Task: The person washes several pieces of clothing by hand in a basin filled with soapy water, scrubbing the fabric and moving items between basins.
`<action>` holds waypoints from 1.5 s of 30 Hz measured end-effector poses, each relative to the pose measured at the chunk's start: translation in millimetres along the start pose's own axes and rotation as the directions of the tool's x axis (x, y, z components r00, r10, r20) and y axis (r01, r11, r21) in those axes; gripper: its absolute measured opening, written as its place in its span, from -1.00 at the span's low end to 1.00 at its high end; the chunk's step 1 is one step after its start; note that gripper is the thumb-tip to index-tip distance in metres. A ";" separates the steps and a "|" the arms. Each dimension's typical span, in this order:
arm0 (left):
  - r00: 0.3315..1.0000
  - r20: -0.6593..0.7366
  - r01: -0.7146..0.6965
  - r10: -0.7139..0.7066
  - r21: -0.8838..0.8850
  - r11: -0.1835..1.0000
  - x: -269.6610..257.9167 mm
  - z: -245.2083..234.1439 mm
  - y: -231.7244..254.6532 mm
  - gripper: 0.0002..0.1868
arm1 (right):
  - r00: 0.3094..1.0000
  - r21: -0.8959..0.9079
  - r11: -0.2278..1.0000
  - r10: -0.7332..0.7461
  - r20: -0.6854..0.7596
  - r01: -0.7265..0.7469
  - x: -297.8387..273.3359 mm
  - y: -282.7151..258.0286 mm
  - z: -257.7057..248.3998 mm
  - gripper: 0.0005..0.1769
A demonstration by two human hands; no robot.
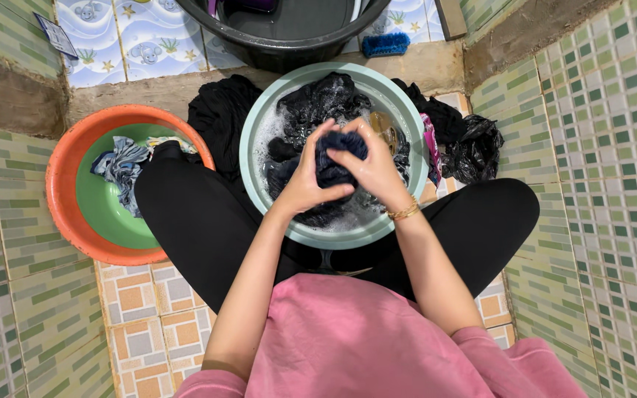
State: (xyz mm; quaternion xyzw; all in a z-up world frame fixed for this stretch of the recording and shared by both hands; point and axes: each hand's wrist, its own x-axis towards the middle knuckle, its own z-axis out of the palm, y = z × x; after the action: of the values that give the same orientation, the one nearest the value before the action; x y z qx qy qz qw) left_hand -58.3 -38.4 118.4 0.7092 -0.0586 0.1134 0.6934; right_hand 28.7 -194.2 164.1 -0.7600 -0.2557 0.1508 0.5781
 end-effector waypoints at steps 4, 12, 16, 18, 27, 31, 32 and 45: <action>0.996 -0.023 0.091 -0.089 0.364 0.927 -6.1 8.6 -31.0 0.34 | 0.994 0.371 0.924 0.104 -0.017 -0.091 2.1 -13.9 -5.1 -0.73; 0.815 -0.054 0.552 -0.576 0.371 0.747 -4.2 2.3 -77.4 -0.42 | 0.889 0.711 0.680 0.423 -0.177 -0.182 -3.1 21.6 -33.4 -0.65; 0.871 0.024 0.462 -0.490 0.293 0.837 -9.0 -26.8 -53.0 -0.40 | 0.863 0.712 0.676 0.461 -0.205 -0.192 -19.7 80.2 -52.7 -0.53; 0.914 0.055 0.374 -0.403 0.276 0.886 -8.5 -28.5 -38.0 -0.40 | 0.820 0.611 0.722 0.537 -0.198 -0.325 -28.6 112.3 -47.1 -0.38; 0.976 0.183 0.080 -0.117 0.197 0.977 14.8 -11.3 15.6 -0.46 | 0.984 -0.288 0.949 -0.088 0.153 0.129 -57.9 90.1 -13.8 0.59; 0.975 0.153 0.177 -0.158 -0.116 0.977 18.1 10.2 17.2 -0.33 | 0.992 -0.038 0.997 -0.055 0.116 0.060 -52.2 85.5 22.7 0.31; 0.967 0.148 0.239 -0.209 -0.228 0.944 17.3 16.1 13.6 -0.24 | 0.994 0.060 0.998 0.001 0.111 -0.008 -50.7 94.4 28.5 0.17; 0.928 -0.166 0.323 -0.333 -0.090 0.942 40.7 53.5 -57.5 -0.48 | 0.967 -0.039 0.970 0.234 -0.100 -0.239 -30.2 144.1 39.1 -0.52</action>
State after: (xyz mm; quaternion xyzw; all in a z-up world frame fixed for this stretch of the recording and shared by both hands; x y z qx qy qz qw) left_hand -0.8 -86.9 71.8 0.6744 0.1199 0.0574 0.7263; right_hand 14.1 -208.8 13.2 -0.8058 -0.1394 0.1762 0.5479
